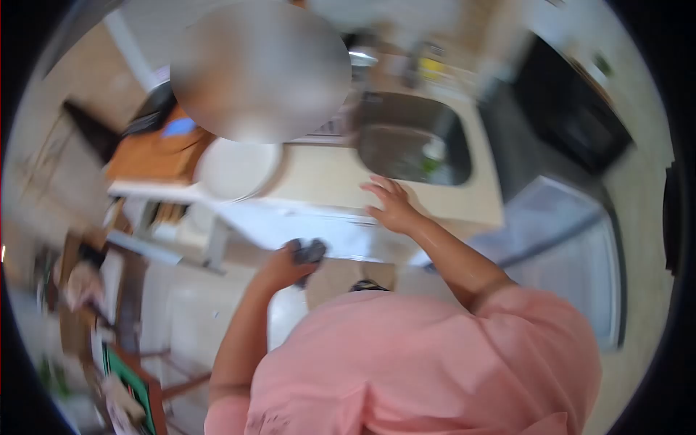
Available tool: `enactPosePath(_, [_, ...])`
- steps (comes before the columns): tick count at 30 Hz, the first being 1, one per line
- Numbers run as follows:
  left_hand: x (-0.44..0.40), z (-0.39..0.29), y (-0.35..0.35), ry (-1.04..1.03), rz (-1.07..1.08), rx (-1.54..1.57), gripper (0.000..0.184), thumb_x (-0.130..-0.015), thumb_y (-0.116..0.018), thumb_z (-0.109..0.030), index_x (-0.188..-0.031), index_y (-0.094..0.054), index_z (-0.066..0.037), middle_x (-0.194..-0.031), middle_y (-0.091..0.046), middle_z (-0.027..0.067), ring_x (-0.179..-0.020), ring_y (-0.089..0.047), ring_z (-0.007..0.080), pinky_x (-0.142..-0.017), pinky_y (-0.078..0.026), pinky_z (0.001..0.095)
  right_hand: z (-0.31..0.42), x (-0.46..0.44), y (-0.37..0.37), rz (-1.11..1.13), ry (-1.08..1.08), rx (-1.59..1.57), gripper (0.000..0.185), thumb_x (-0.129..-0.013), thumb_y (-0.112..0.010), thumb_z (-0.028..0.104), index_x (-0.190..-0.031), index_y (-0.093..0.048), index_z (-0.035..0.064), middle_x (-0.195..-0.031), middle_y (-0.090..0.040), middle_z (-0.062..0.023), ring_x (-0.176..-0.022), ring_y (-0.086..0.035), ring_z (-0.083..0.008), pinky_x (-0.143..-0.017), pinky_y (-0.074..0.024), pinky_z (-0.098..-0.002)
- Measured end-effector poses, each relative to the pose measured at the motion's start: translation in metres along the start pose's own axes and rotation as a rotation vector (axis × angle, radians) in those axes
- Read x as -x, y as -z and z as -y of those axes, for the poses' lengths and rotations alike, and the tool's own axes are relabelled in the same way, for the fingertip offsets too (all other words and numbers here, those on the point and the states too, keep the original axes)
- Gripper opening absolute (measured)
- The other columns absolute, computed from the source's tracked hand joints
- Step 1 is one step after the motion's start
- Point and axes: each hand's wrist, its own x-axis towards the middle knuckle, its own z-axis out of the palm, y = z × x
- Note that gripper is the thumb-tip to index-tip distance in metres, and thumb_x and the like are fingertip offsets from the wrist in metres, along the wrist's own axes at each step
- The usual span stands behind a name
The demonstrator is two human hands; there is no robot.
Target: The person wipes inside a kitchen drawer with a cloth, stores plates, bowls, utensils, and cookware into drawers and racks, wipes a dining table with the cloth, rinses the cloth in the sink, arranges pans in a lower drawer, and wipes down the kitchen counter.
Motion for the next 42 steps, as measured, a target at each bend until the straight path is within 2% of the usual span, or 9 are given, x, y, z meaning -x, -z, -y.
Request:
enactPosePath(3, [0.011, -0.022, 0.022, 0.001, -0.069, 0.14, 0.089, -0.071, -0.078, -0.038, -0.142, -0.038, -0.003, -0.105, -0.068, 0.0236, -0.095, -0.067, 0.0329, -0.085, -0.052, 0.0391, 0.052, -0.052, -0.015, 0.287, 0.452, -0.328, 0.03, -0.094, -0.058, 0.026, -0.117, -0.064, 0.0075, -0.121, -0.06, -0.0142, -0.12, -0.051, -0.0311, -0.102, -0.0396, -0.0407])
enactPosePath(4, [-0.006, -0.044, -0.036, -0.067, -0.101, 0.273, 0.093, -0.071, -0.077, -0.037, -0.145, -0.031, -0.005, -0.102, -0.068, 0.0245, -0.094, -0.067, 0.0356, -0.084, -0.051, 0.0402, 0.036, -0.023, 0.015, 0.411, 0.479, -0.227, 0.029, -0.094, -0.059, 0.026, -0.116, -0.065, 0.0071, -0.119, -0.062, -0.0147, -0.117, -0.053, -0.0307, -0.101, -0.0405, -0.0403])
enactPosePath(11, [-0.024, -0.004, -0.076, 0.051, -0.209, 0.554, 0.076, -0.074, -0.075, -0.028, -0.138, -0.038, -0.011, -0.101, -0.066, 0.0227, -0.09, -0.066, 0.0337, -0.078, -0.053, 0.0407, 0.045, -0.037, -0.034, 0.806, 0.154, -0.211, 0.024, -0.089, -0.066, 0.023, -0.105, -0.064, 0.0038, -0.101, -0.067, -0.012, -0.094, -0.063, -0.0258, -0.084, -0.0494, -0.0354])
enactPosePath(17, [-0.032, 0.066, -0.079, 0.11, -0.324, 0.681, 0.068, -0.071, -0.077, -0.011, -0.132, -0.047, -0.013, -0.106, -0.066, 0.0142, -0.095, -0.066, 0.0268, -0.083, -0.052, 0.0354, 0.071, -0.098, -0.091, 0.578, 0.437, -0.282, 0.016, -0.083, -0.068, 0.02, -0.083, -0.066, 0.0042, -0.09, -0.063, -0.0125, -0.087, -0.062, -0.028, -0.078, -0.0486, -0.0363])
enactPosePath(22, [-0.009, 0.137, -0.076, 0.11, -0.552, 0.928, 0.058, -0.076, -0.075, -0.004, -0.13, -0.053, -0.01, -0.108, -0.067, 0.0104, -0.098, -0.064, 0.0238, -0.087, -0.05, 0.0328, 0.143, -0.139, -0.137, 0.617, 0.365, -0.442, 0.015, -0.088, -0.063, 0.018, -0.091, -0.061, 0.0029, -0.092, -0.064, -0.0145, -0.086, -0.062, -0.029, -0.077, -0.0486, -0.0369])
enactPosePath(25, [-0.017, 0.227, -0.069, 0.173, -0.388, 1.024, 0.046, -0.081, -0.071, -0.002, -0.125, -0.059, -0.01, -0.111, -0.064, 0.0105, -0.094, -0.063, 0.0228, -0.085, -0.05, 0.0317, 0.19, -0.154, -0.18, 0.638, 0.363, -0.38, 0.019, -0.093, -0.059, 0.019, -0.104, -0.055, 0.0041, -0.092, -0.065, -0.0171, -0.084, -0.064, -0.0309, -0.076, -0.0489, -0.0388])
enactPosePath(29, [-0.017, 0.332, -0.034, -0.065, -0.503, 0.574, 0.033, -0.089, -0.067, -0.012, -0.122, -0.062, -0.009, -0.128, -0.052, 0.0166, -0.112, -0.055, 0.0277, -0.095, -0.045, 0.0367, 0.253, -0.19, -0.247, 0.509, 0.329, -0.422, 0.022, -0.095, -0.058, 0.025, -0.108, -0.053, 0.0077, -0.092, -0.065, -0.0174, -0.085, -0.065, -0.0357, -0.076, -0.0494, -0.0417])
enactPosePath(35, [-0.016, 0.428, 0.031, -0.141, -0.555, 0.436, 0.028, -0.094, -0.059, -0.013, -0.12, -0.062, -0.006, -0.14, -0.042, 0.0235, -0.126, -0.046, 0.0411, -0.107, -0.038, 0.0423, 0.306, -0.234, -0.324, 0.403, 0.348, -0.446, 0.022, -0.096, -0.061, 0.027, -0.106, -0.057, 0.007, -0.088, -0.063, -0.0074, -0.082, -0.059, -0.0151, -0.077, -0.0481, -0.0298])
enactPosePath(42, [-0.063, 0.51, 0.077, -0.016, -0.59, 0.448, 0.033, -0.089, -0.065, -0.011, -0.121, -0.061, -0.005, -0.119, -0.061, 0.0176, -0.107, -0.06, 0.0353, -0.091, -0.049, 0.0397, 0.327, -0.282, -0.388, 0.463, -0.088, -0.79, 0.018, -0.101, -0.052, 0.02, -0.112, -0.05, 0.0055, -0.098, -0.054, 0.0011, -0.094, -0.05, -0.0095, -0.087, -0.0418, -0.0258])
